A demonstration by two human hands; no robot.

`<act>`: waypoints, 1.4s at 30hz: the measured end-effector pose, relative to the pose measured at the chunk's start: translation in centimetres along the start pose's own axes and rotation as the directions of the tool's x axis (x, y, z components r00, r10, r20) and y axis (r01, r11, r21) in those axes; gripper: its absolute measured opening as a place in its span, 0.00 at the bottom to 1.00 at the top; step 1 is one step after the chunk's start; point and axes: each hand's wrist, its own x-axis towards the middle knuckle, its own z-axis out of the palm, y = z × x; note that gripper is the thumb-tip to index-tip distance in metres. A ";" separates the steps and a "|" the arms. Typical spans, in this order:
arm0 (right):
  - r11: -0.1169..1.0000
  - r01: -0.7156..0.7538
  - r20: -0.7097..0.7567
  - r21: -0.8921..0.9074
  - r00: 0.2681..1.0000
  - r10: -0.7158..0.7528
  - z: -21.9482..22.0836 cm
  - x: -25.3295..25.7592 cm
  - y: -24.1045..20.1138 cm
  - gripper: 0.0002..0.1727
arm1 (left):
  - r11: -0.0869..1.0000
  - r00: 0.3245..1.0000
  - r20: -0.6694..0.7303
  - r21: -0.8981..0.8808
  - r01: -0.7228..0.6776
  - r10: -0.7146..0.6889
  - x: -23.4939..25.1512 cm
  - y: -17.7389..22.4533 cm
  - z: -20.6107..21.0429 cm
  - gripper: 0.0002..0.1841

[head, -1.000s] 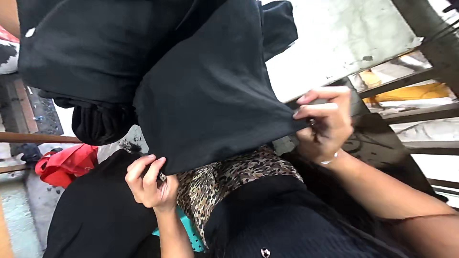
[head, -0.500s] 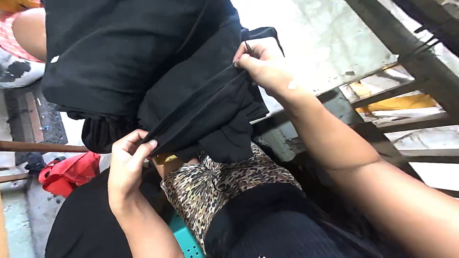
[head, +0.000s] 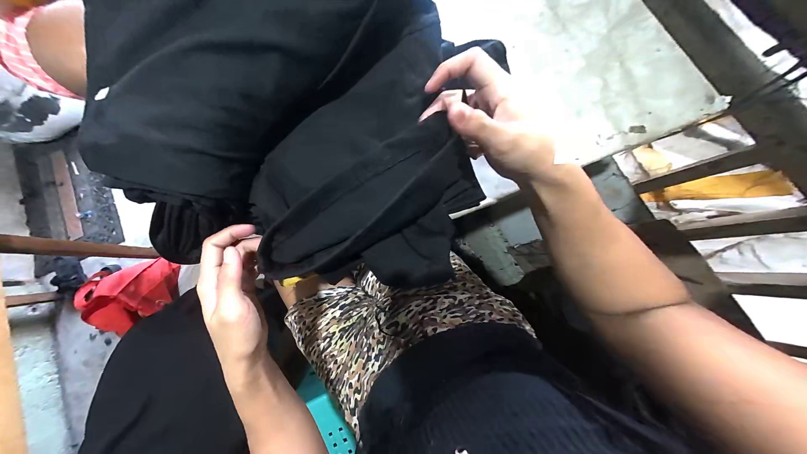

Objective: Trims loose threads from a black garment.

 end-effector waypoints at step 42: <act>0.995 0.101 -0.093 -0.023 0.990 -0.103 -2.0 -0.2 -2.4 0.06 | 0.975 0.975 -0.012 -0.032 -0.220 0.220 1.2 -1.4 -0.6 0.26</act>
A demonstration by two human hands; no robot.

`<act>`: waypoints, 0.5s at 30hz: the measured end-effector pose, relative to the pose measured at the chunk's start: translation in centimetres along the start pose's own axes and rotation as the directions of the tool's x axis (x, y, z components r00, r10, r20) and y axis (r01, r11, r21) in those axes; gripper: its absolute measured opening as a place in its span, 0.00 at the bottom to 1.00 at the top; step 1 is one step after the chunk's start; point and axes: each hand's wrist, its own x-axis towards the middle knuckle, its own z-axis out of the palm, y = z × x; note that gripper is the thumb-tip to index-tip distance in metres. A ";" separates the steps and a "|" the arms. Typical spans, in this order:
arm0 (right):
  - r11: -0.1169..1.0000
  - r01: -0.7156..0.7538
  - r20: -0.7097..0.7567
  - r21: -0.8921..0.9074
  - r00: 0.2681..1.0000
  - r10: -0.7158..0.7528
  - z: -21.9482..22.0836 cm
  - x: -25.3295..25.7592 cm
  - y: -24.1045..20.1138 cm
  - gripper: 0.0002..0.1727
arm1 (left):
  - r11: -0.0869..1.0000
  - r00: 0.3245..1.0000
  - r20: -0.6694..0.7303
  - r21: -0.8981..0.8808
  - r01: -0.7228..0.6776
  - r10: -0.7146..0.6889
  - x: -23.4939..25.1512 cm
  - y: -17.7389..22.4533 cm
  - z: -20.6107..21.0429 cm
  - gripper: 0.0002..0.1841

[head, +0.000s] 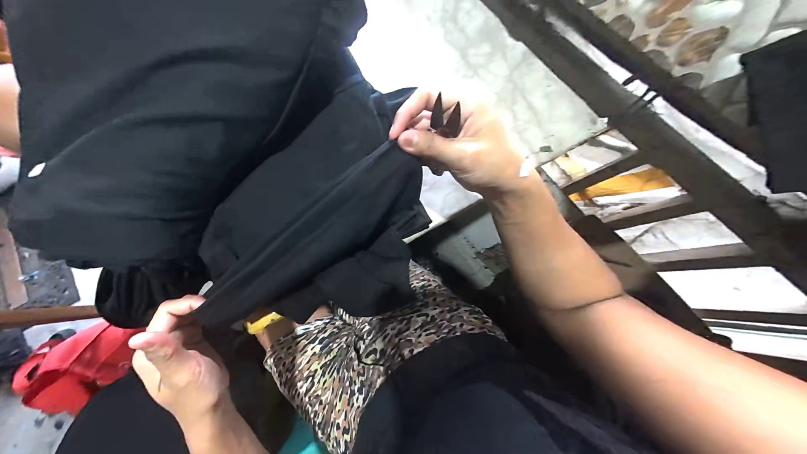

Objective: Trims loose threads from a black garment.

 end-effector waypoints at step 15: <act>0.998 -0.022 0.008 0.058 1.000 0.022 0.0 -0.5 -3.3 0.06 | 0.994 0.997 0.004 0.085 -0.071 0.071 0.0 0.4 -0.1 0.17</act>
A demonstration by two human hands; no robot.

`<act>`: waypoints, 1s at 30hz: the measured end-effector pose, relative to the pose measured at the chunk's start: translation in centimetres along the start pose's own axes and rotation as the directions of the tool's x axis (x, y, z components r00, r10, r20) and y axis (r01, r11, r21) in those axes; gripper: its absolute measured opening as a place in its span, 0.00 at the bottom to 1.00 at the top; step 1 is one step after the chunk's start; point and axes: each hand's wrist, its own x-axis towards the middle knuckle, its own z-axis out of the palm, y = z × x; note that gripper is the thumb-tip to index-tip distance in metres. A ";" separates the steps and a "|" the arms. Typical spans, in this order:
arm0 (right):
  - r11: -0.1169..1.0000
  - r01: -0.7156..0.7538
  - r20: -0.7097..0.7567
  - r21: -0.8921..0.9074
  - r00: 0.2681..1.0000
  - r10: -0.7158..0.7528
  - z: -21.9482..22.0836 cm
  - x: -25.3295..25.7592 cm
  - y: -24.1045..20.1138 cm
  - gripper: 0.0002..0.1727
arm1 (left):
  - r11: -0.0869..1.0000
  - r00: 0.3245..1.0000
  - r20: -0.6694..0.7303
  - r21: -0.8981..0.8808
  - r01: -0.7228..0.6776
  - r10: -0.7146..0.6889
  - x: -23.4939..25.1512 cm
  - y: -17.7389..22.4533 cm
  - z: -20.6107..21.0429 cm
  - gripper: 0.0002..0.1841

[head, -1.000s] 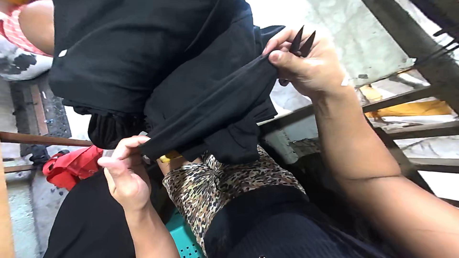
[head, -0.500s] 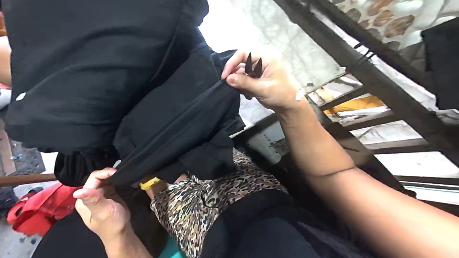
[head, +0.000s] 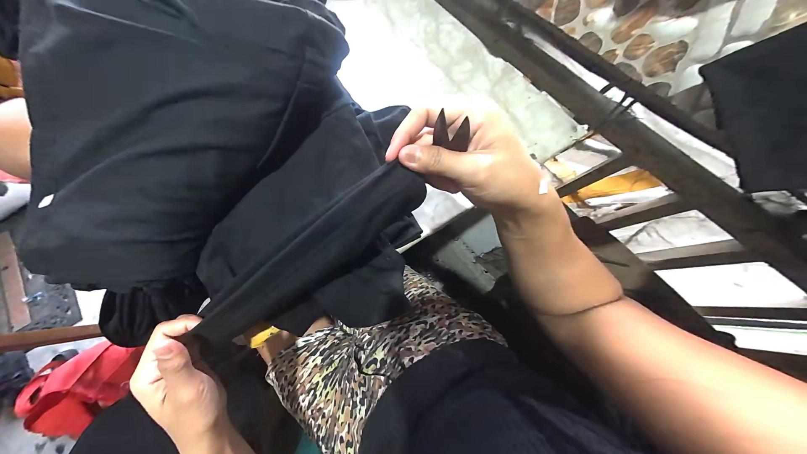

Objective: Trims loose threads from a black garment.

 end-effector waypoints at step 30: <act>0.954 0.166 0.041 -0.250 0.986 -0.161 3.4 -1.4 -3.5 0.05 | 0.875 0.909 0.093 0.248 -0.415 0.405 -1.5 8.3 9.5 0.06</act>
